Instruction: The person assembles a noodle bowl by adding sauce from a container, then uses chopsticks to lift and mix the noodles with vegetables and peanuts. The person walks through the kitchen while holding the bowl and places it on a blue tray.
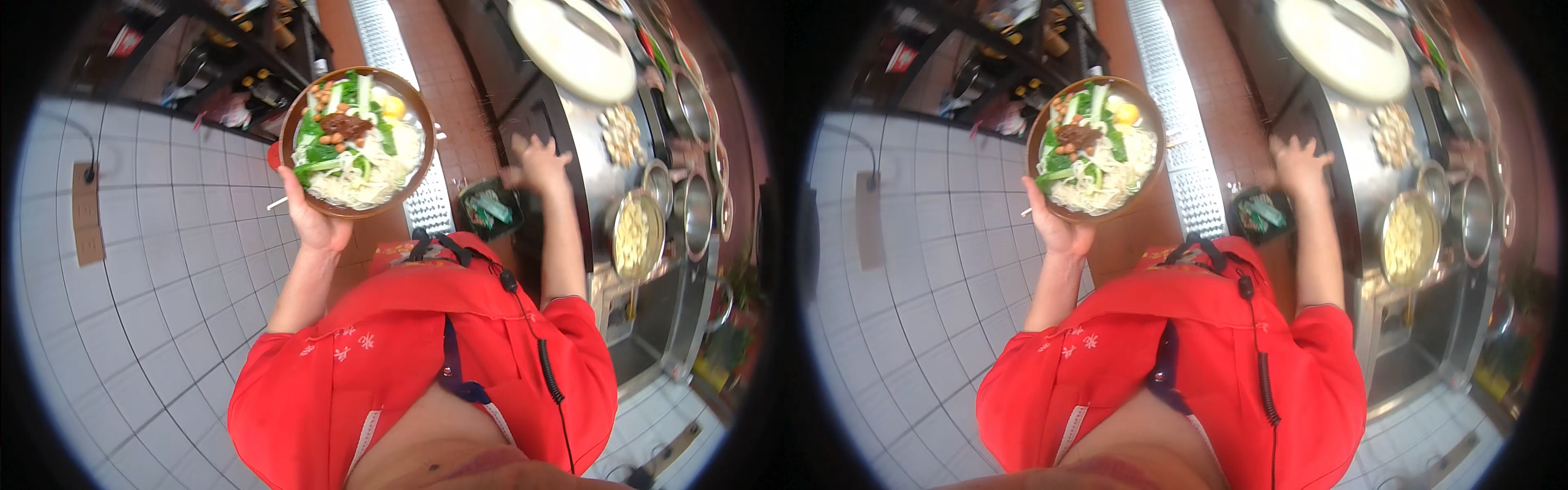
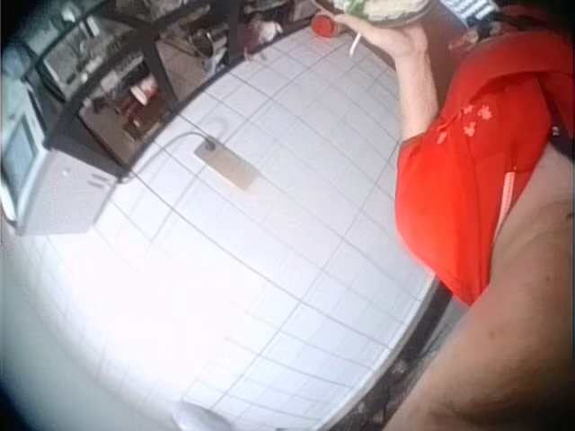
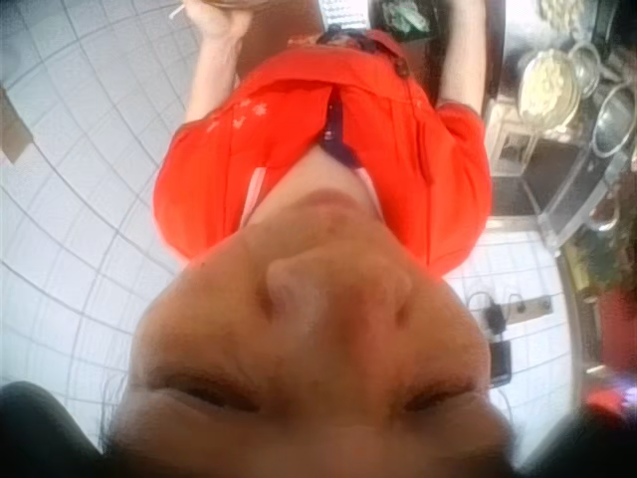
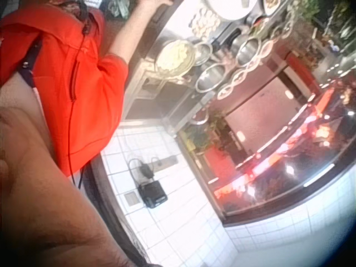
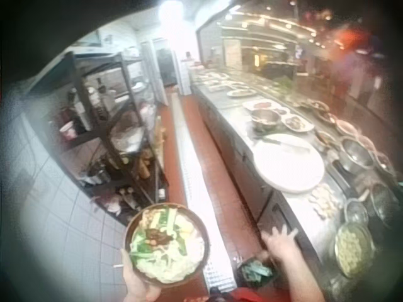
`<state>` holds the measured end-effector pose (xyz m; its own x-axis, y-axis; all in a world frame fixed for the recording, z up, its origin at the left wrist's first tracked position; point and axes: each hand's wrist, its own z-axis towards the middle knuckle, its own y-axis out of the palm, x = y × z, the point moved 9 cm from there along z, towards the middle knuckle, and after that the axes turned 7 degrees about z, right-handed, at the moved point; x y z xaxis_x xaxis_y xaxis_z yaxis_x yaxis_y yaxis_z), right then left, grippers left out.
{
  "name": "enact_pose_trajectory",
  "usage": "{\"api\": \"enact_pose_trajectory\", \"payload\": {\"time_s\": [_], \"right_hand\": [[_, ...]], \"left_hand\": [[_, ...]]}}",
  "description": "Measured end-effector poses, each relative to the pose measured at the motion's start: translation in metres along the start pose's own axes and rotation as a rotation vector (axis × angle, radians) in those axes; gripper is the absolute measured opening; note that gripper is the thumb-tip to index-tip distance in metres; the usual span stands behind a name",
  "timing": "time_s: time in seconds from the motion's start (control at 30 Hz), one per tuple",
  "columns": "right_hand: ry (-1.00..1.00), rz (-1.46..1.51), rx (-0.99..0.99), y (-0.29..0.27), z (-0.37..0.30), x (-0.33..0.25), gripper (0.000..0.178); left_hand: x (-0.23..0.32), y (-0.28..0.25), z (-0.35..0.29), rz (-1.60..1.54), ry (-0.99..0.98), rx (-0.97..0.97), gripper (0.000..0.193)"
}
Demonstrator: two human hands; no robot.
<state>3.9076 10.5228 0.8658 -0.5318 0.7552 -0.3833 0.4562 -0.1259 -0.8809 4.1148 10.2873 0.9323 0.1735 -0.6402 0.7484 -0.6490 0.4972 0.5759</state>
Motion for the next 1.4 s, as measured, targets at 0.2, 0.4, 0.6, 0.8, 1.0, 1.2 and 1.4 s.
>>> {"api": "enact_pose_trajectory", "payload": {"time_s": [0.2,0.4,0.6,0.8,1.0,1.2,1.4], "right_hand": [[-0.178,1.696,-0.603,0.105,0.045,-0.139,0.091],[0.017,2.482,-0.556,0.075,0.168,-0.194,0.048],[0.258,2.418,-0.34,0.017,0.317,-0.14,0.032],[0.059,1.858,0.38,-0.129,0.469,-0.017,0.017],[-0.741,1.736,0.387,-0.28,0.571,-0.028,0.024],[-0.837,1.51,0.244,-0.297,0.741,-0.098,0.019],[-0.547,1.693,0.265,-0.317,0.939,-0.088,0.012]], "left_hand": [[0.025,-0.007,0.046,-0.14,0.022,-0.109,0.067],[0.022,0.029,0.147,-0.231,-0.121,-0.125,0.07],[0.025,0.093,0.279,-0.218,-0.193,-0.161,0.072],[0.058,0.133,0.409,-0.316,-0.184,-0.155,0.072],[0.093,0.118,0.561,-0.229,-0.058,-0.052,0.07],[0.138,0.132,0.74,-0.299,-0.082,-0.18,0.072],[0.171,0.164,0.923,-0.247,-0.161,-0.224,0.073]]}}
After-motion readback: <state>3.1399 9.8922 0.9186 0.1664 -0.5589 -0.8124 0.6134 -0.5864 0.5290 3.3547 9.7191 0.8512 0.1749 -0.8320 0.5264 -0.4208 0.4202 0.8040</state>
